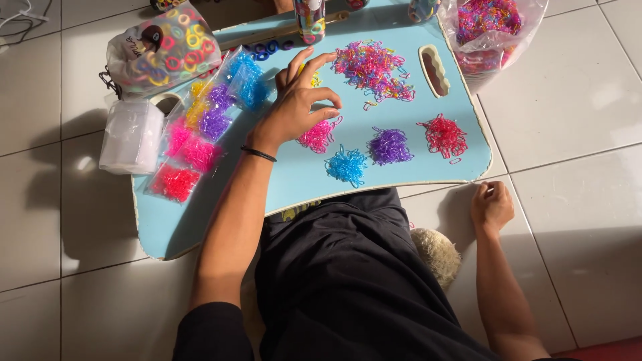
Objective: Sorting small colorful rubber bands and placing them into plastic bags on a small table
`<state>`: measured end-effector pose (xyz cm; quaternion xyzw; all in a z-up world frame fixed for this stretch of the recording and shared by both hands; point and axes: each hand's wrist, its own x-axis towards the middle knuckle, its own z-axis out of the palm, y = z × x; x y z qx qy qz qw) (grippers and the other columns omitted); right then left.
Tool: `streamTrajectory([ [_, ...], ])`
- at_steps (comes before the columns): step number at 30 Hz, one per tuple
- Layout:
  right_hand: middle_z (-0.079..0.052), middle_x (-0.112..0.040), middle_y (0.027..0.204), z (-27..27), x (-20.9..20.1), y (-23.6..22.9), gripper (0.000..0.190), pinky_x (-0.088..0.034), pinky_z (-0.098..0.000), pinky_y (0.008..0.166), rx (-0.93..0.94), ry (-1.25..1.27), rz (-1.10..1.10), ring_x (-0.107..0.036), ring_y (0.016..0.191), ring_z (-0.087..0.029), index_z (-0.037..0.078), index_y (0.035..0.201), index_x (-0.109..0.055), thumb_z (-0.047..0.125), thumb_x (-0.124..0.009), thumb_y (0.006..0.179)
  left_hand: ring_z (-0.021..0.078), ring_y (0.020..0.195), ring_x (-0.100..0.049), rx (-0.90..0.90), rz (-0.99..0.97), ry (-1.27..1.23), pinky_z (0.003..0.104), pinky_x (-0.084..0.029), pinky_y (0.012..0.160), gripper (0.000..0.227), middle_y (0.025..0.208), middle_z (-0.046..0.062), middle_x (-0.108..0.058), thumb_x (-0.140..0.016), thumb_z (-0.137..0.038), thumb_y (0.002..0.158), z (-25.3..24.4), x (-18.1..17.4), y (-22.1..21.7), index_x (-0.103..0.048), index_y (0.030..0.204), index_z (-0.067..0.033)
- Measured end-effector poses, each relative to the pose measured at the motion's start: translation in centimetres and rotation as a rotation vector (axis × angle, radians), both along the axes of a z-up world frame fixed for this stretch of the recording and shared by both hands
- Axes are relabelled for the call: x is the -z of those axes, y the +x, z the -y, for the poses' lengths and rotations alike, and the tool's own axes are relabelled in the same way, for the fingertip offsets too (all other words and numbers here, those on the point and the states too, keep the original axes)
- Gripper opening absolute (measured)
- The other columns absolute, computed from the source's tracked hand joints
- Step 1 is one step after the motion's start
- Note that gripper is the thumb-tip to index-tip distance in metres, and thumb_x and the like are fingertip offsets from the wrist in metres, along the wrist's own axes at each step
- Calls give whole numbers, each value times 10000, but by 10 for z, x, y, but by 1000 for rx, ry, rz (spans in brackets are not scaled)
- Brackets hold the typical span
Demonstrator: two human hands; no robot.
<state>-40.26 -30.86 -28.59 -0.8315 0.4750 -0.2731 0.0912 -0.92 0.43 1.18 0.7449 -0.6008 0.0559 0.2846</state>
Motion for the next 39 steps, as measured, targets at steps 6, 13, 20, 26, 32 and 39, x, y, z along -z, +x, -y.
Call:
streamTrajectory([
  [6,-66,-709,909,-3,-4,1,155,-508,-398,703,0,-85,-28,-633,761,-269,73,923,-638,168,-678,1039,352,1534,-59,3,73,96,559,-196,1122,242,1646,100,-296,-823,-178,876,2,-3,-5,-602,796,-119],
  [13,-51,-688,892,-8,-17,5,125,-501,-378,703,22,-2,2,-612,736,-232,85,920,-657,143,-662,1030,389,1548,-72,73,-14,59,601,-179,1160,196,1629,137,-319,-725,-150,962,24,-13,-21,-555,878,-102],
  [20,-64,-636,829,-3,-1,9,154,-527,-430,712,77,-61,-12,-653,796,-290,129,920,-630,242,-680,1012,368,1538,-69,232,97,131,659,-250,1106,173,1600,73,-331,-710,-271,987,118,8,-69,-641,894,-142],
  [26,-113,-617,806,2,6,5,176,-559,-509,732,137,-64,-27,-691,838,-377,162,920,-627,316,-678,987,318,1551,-135,252,82,187,631,-304,1106,160,1583,-2,-350,-585,-282,1061,133,-4,-84,-696,993,-189],
  [32,-118,-680,747,53,-33,29,269,-490,-386,599,135,449,564,-665,696,-305,186,971,-737,432,-642,1023,319,1527,-192,181,117,157,624,-283,1115,230,1546,-6,-396,-574,-80,1011,113,-7,-68,-739,1051,-236],
  [39,-76,-661,834,36,-284,132,193,-471,-255,638,-506,381,997,-621,729,-156,33,1072,-693,209,-614,1062,342,1503,-174,193,119,90,721,-134,1162,304,1561,49,-380,-653,-3,786,105,-9,-98,-829,885,-230],
])
